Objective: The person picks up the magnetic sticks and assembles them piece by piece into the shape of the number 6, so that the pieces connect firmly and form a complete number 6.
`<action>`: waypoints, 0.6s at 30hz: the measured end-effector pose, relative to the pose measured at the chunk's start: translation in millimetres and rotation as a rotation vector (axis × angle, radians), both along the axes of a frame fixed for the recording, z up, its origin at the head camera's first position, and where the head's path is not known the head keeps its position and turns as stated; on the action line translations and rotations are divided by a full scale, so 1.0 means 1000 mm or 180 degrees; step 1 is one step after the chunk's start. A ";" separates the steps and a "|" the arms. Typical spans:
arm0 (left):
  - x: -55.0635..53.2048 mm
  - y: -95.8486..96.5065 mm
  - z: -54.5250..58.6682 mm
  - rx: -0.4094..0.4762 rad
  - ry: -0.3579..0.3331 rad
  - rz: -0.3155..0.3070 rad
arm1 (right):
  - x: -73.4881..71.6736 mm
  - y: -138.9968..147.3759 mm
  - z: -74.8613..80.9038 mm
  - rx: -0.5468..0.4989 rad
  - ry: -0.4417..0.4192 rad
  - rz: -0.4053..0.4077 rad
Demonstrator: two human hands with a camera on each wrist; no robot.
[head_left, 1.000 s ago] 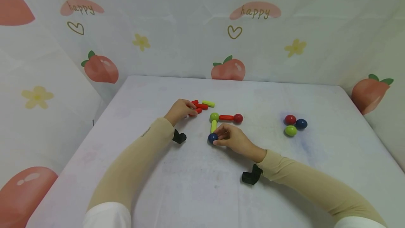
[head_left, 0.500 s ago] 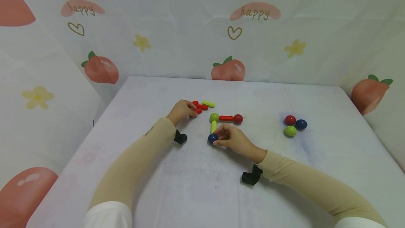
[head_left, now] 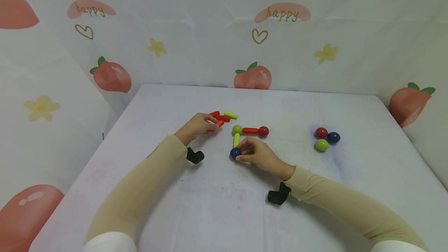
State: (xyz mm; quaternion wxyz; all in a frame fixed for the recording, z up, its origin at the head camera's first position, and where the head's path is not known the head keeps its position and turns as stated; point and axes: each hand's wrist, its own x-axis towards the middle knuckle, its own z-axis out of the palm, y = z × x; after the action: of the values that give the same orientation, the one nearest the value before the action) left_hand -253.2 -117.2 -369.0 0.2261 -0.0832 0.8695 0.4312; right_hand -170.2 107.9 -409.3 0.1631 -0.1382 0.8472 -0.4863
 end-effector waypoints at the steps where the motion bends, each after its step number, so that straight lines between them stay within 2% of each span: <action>1: 0.002 -0.001 0.002 0.0041 0.0003 -0.0025 | 0.000 0.000 0.000 0.0001 0.0002 0.0001; 9: 0.019 -0.004 0.020 0.0285 0.0167 -0.0202 | 0.001 0.000 0.001 -0.0020 0.0008 -0.0006; 18: 0.037 -0.002 0.030 0.0396 0.0238 -0.0356 | 0.001 0.000 0.001 0.0017 0.0012 -0.0012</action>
State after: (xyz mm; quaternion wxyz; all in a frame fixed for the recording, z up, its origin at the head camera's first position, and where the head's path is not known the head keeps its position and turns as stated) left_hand -216.0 -118.9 -339.1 0.2219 -0.0041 0.8522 0.4739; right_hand -169.4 107.9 -408.2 0.1609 -0.1371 0.8491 -0.4840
